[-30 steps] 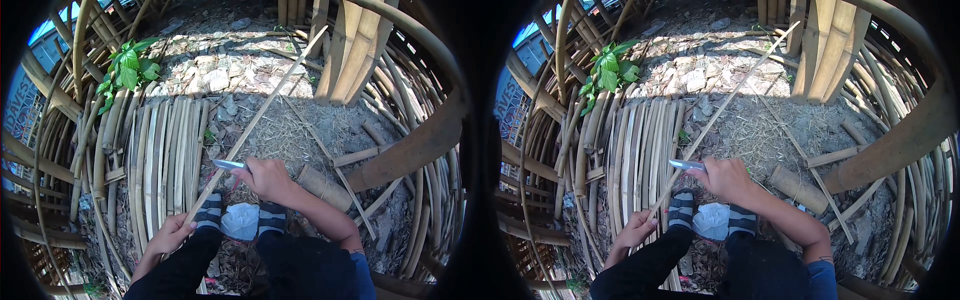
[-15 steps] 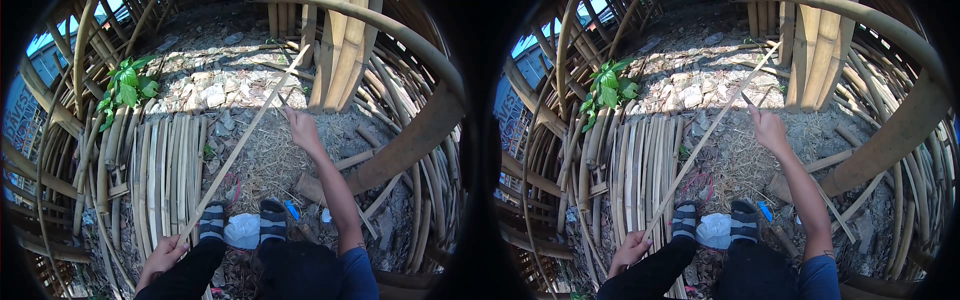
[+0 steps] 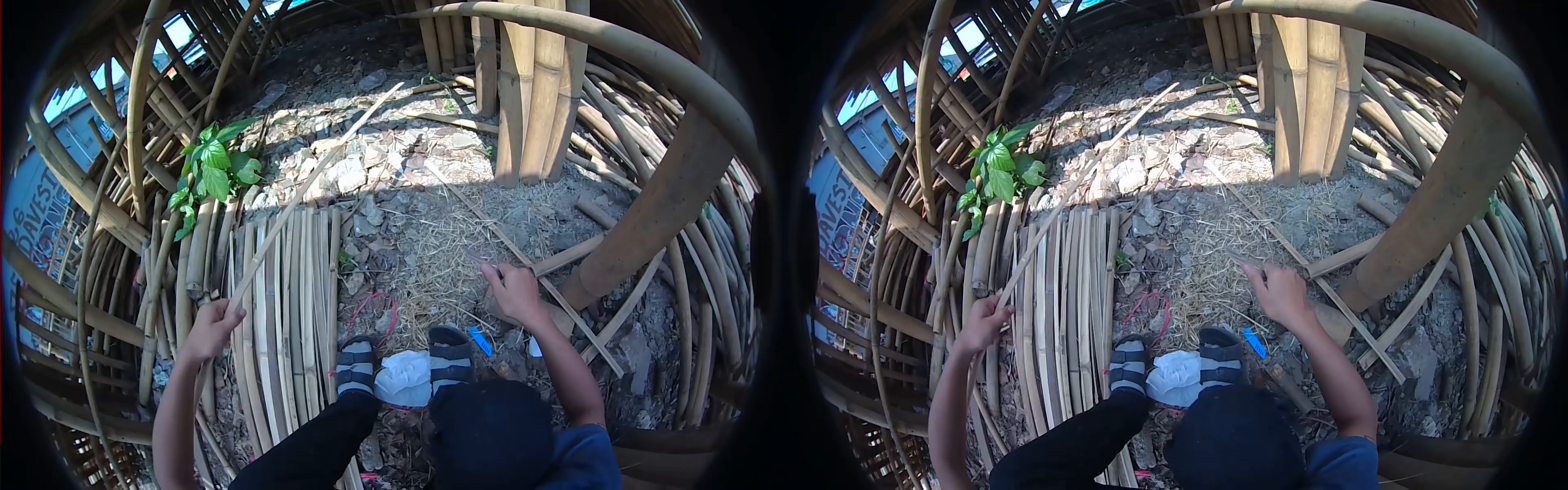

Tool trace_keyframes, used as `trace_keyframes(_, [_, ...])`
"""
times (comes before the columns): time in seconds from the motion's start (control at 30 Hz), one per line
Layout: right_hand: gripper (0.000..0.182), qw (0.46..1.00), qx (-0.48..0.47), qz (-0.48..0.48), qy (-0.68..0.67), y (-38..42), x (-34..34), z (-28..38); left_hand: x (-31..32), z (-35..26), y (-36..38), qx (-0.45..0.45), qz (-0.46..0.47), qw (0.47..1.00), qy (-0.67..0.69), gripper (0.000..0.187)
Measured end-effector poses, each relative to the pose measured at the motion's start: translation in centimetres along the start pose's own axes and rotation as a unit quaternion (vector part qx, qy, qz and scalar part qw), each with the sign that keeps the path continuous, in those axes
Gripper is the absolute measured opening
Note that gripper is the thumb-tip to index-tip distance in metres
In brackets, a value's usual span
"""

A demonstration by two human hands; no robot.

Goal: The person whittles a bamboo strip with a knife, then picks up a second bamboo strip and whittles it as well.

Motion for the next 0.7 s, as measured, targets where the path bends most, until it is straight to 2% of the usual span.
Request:
trace_keyframes(0.07, [0.06, 1.0, 0.009, 0.011, -0.001, 1.2, -0.4, 0.0, -2.8, -3.4, -4.8, -0.02, 0.0, 0.997, -0.072, 0.031])
trace_keyframes(0.13, [0.059, 1.0, 0.021, 0.018, 0.001, 2.2, -0.8, -0.2, -3.6, -7.2, -8.7, -0.081, 0.011, 0.987, -0.14, 0.035])
trace_keyframes(0.2, [0.057, 0.999, 0.023, 0.023, -0.012, 2.9, -0.7, -0.6, -4.2, -7.3, -14.4, -0.052, -0.129, 0.983, -0.121, 0.038])
trace_keyframes(0.27, [0.057, 0.998, 0.039, 0.024, -0.033, 4.0, -1.2, -0.4, -3.3, -7.9, -19.3, -0.015, -0.084, 0.994, -0.07, 0.042])
trace_keyframes(0.4, [0.056, 0.997, 0.047, 0.055, -0.021, 4.9, 0.7, -2.9, 2.5, -12.4, -23.1, -0.047, -0.118, 0.97, 0.209, 0.037])
trace_keyframes(0.43, [0.05, 0.999, 0.042, 0.005, -0.006, 5.1, 0.4, -3.6, 4.4, -12.8, -23.6, -0.049, -0.106, 0.971, 0.206, 0.037])
trace_keyframes(0.47, [0.044, 0.998, 0.036, -0.048, 0.011, 5.1, 0.0, -4.4, 6.4, -13.3, -24.1, -0.035, -0.106, 0.955, 0.275, 0.035])
trace_keyframes(0.5, [0.044, 0.998, 0.05, -0.047, 0.014, 4.7, 0.0, -6.1, 8.3, -13.7, -24.3, -0.025, -0.103, 0.934, 0.342, 0.033])
trace_keyframes(0.57, [0.03, 0.975, 0.104, -0.161, 0.116, 3.7, -1.3, -10.8, 10.9, -13.4, -24.0, -0.021, -0.098, 0.927, 0.362, 0.033])
trace_keyframes(0.67, [0.019, 0.966, 0.135, -0.103, 0.196, 2.5, 0.4, -15.9, 13.4, -12.5, -22.3, -0.02, -0.094, 0.909, 0.406, 0.032])
trace_keyframes(0.7, [0.019, 0.965, 0.137, -0.103, 0.199, 2.3, 0.7, -16.8, 14.1, -12.2, -21.3, -0.037, -0.061, 0.9, 0.429, 0.032])
Point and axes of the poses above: each hand's wrist, its own y-axis away from the middle knuckle, its own x-axis out of the palm, z = x × y, the point moved 5 cm from there along -y, towards the middle knuckle, and after that the axes turned 3 degrees about x, right-handed, at the moved point
